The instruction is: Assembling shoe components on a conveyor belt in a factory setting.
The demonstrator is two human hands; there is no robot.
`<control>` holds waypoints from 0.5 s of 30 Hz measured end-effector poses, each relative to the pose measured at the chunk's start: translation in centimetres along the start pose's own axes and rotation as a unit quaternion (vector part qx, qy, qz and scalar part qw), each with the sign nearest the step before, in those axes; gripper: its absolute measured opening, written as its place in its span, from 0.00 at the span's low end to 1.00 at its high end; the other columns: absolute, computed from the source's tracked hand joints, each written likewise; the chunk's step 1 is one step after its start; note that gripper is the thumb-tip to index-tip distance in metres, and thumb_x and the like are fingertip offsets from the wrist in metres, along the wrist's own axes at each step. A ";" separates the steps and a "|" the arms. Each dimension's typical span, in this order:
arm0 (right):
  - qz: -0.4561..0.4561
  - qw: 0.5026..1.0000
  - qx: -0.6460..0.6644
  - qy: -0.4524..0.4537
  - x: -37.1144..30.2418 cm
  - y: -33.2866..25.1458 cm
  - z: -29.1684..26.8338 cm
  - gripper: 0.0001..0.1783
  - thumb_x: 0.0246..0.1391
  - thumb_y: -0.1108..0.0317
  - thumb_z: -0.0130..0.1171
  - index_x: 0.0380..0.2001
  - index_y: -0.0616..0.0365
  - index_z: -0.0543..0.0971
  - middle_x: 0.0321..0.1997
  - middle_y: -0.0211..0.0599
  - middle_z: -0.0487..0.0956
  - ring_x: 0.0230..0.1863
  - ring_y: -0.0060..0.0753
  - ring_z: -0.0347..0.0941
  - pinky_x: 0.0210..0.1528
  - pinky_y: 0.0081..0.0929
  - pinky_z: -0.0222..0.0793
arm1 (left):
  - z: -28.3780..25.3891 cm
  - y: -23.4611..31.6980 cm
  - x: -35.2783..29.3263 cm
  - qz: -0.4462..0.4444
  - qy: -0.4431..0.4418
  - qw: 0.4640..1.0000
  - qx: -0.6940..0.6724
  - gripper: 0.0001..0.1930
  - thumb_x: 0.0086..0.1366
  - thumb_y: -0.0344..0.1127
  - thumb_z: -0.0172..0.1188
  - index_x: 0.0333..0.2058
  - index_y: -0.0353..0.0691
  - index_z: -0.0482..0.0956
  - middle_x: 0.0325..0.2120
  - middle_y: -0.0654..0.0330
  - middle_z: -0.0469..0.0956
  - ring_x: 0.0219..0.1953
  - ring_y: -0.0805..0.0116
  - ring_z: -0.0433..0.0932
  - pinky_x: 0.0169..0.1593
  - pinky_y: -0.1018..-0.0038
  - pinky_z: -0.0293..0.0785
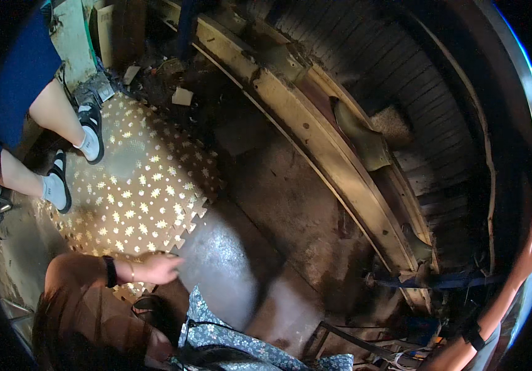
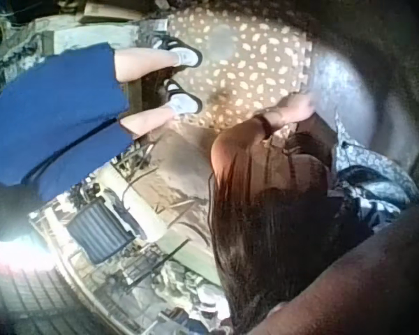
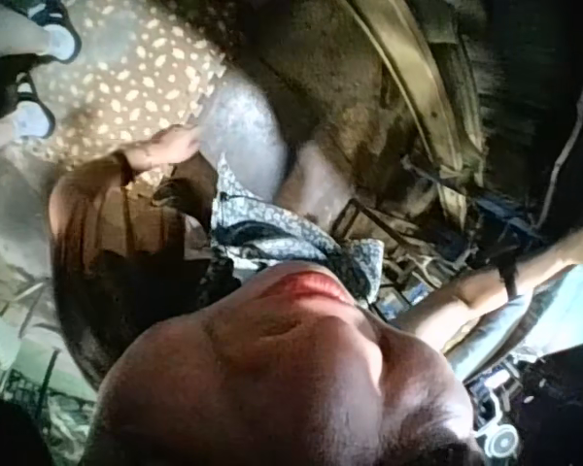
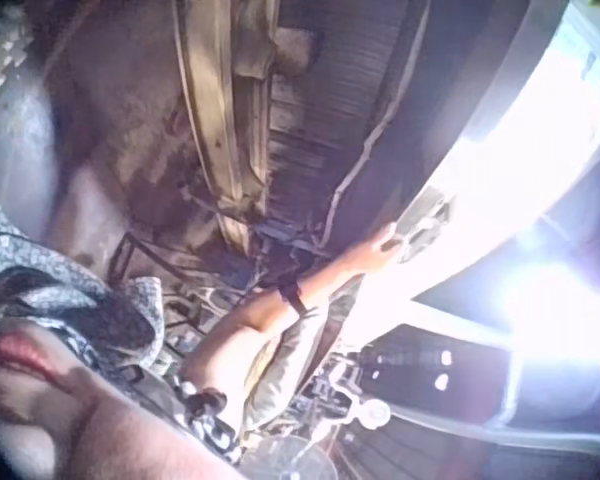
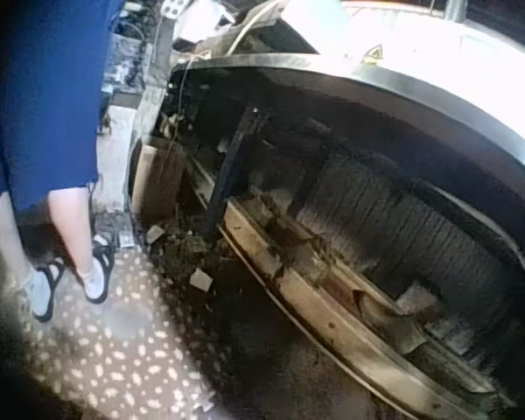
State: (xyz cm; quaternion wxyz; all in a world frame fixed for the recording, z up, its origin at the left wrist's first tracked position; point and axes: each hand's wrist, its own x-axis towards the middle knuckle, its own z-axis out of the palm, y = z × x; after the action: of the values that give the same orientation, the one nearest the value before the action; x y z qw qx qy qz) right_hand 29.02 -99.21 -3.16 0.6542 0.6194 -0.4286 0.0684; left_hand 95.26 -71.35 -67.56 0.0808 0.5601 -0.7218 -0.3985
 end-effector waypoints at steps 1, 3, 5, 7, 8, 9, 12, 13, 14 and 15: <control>0.024 0.999 0.016 0.017 -0.1 0.2 0.1 0.22 0.66 0.53 0.51 0.59 0.47 0.74 0.56 0.42 0.78 0.56 0.39 0.75 0.58 0.30 0.67 | -0.9 -0.2 -0.4 -0.039 0.038 0.998 0.005 0.29 0.61 0.32 0.53 0.62 0.37 0.64 0.51 0.45 0.73 0.49 0.50 0.76 0.52 0.60 0.74; 0.046 0.997 0.038 0.039 0.4 -0.6 0.5 0.22 0.66 0.53 0.52 0.59 0.49 0.75 0.53 0.42 0.80 0.55 0.37 0.75 0.57 0.29 0.67 | -0.5 -3.7 -0.5 -0.114 0.172 0.977 -0.047 0.27 0.59 0.35 0.55 0.58 0.33 0.68 0.58 0.42 0.68 0.60 0.45 0.66 0.65 0.56 0.61; 0.089 0.988 0.121 0.029 0.6 -2.6 -0.3 0.23 0.65 0.53 0.53 0.58 0.53 0.75 0.49 0.41 0.81 0.51 0.31 0.76 0.56 0.27 0.67 | 0.6 -7.1 -0.5 -0.232 0.312 0.920 0.057 0.29 0.61 0.34 0.55 0.59 0.28 0.63 0.63 0.41 0.60 0.66 0.44 0.57 0.69 0.57 0.52; 0.201 0.950 0.240 0.017 1.9 -6.0 -3.4 0.24 0.64 0.52 0.55 0.56 0.55 0.76 0.45 0.39 0.80 0.47 0.30 0.75 0.54 0.27 0.67 | 0.3 -9.6 1.0 -0.297 0.373 0.878 0.042 0.30 0.63 0.37 0.54 0.61 0.26 0.60 0.64 0.40 0.57 0.68 0.44 0.52 0.71 0.57 0.47; 0.203 0.950 0.236 0.015 1.6 -6.2 -3.6 0.24 0.64 0.51 0.55 0.54 0.56 0.76 0.44 0.39 0.80 0.46 0.31 0.74 0.53 0.27 0.67 | -0.1 -10.7 1.5 -0.362 0.427 0.828 0.030 0.32 0.65 0.39 0.53 0.62 0.25 0.57 0.66 0.40 0.53 0.70 0.44 0.48 0.72 0.57 0.43; 0.205 0.952 0.229 0.014 1.8 -6.5 -4.3 0.24 0.63 0.50 0.55 0.53 0.57 0.77 0.43 0.39 0.80 0.45 0.31 0.74 0.53 0.28 0.67 | -0.8 -11.3 2.3 -0.361 0.429 0.827 0.024 0.32 0.65 0.39 0.53 0.62 0.25 0.57 0.66 0.40 0.53 0.70 0.44 0.48 0.72 0.57 0.43; 0.233 0.934 0.266 -0.044 2.2 -7.0 -6.9 0.24 0.64 0.52 0.54 0.52 0.60 0.76 0.45 0.39 0.79 0.47 0.32 0.73 0.55 0.28 0.65 | -2.5 -12.3 5.3 -0.459 0.435 0.774 0.040 0.34 0.69 0.47 0.47 0.64 0.26 0.54 0.67 0.41 0.51 0.71 0.47 0.47 0.72 0.56 0.41; 0.239 0.924 0.289 -0.078 2.2 -7.2 -7.6 0.24 0.65 0.52 0.53 0.53 0.61 0.75 0.47 0.39 0.79 0.48 0.32 0.72 0.56 0.28 0.64 | -2.4 -12.3 5.9 -0.456 0.432 0.778 0.032 0.34 0.69 0.47 0.47 0.64 0.26 0.54 0.67 0.41 0.51 0.71 0.47 0.47 0.72 0.56 0.41; 0.239 0.923 0.293 -0.074 2.2 -7.4 -8.2 0.24 0.65 0.53 0.53 0.52 0.62 0.75 0.48 0.39 0.78 0.48 0.33 0.72 0.57 0.28 0.63 | -2.2 -12.8 5.8 -0.475 0.432 0.764 0.065 0.34 0.69 0.46 0.46 0.64 0.26 0.54 0.67 0.42 0.51 0.71 0.47 0.47 0.72 0.56 0.41; 0.239 0.922 0.296 -0.070 2.1 -7.6 -8.6 0.23 0.65 0.54 0.53 0.52 0.64 0.74 0.49 0.40 0.78 0.49 0.34 0.71 0.58 0.29 0.62 | -2.2 -12.9 6.0 -0.493 0.431 0.749 0.098 0.33 0.70 0.46 0.46 0.64 0.26 0.54 0.67 0.42 0.52 0.70 0.48 0.47 0.72 0.56 0.41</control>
State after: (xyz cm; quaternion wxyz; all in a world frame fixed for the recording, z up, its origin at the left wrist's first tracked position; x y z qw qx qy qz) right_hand 39.12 -94.39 -6.40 0.3733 0.6674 -0.5688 0.3028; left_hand 103.97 -78.36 -76.69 0.1201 0.9553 -0.2689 -0.0258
